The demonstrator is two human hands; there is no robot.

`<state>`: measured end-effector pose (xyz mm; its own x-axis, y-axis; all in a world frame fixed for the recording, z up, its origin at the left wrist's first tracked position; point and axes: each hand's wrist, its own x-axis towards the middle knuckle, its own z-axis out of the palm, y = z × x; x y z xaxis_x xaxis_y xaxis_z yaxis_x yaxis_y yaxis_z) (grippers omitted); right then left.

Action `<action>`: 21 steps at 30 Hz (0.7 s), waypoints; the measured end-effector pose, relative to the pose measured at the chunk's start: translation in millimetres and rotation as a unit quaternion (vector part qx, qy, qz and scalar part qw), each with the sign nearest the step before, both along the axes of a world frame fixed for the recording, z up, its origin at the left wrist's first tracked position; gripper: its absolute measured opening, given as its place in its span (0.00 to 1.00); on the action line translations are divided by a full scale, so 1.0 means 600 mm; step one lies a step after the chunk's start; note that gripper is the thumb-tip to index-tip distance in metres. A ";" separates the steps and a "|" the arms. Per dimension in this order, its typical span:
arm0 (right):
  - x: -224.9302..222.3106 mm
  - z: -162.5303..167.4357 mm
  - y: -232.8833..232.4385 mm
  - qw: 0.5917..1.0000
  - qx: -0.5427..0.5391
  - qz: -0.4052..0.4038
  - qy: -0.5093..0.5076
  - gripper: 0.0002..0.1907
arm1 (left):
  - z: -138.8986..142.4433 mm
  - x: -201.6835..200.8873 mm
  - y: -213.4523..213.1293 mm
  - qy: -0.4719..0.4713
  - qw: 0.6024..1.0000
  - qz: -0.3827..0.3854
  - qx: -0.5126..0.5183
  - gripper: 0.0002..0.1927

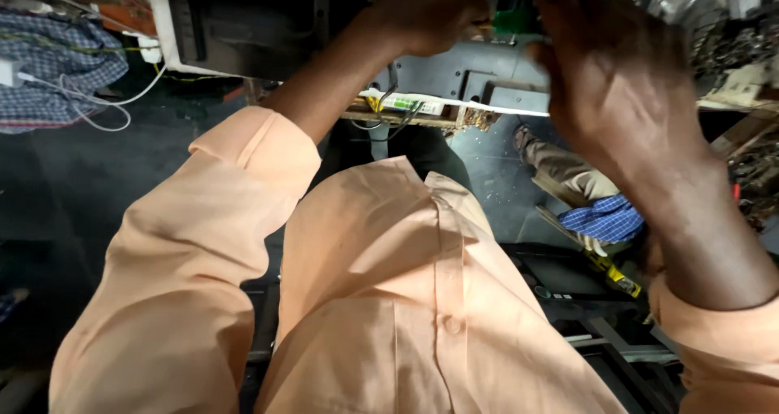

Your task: The person uses a screwdriver to unscrew and remove the back panel of a television on a repair bench, sets the panel aside, repositions the television upright on the table, and picks up a remote control to operate the television.

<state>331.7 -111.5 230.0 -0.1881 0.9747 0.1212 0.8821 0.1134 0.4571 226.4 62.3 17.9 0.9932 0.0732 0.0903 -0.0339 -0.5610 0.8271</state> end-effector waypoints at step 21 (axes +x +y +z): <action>0.032 -0.058 -0.011 0.933 -0.046 -0.070 0.350 0.14 | 0.035 0.009 0.019 0.098 0.993 -0.046 0.039 0.09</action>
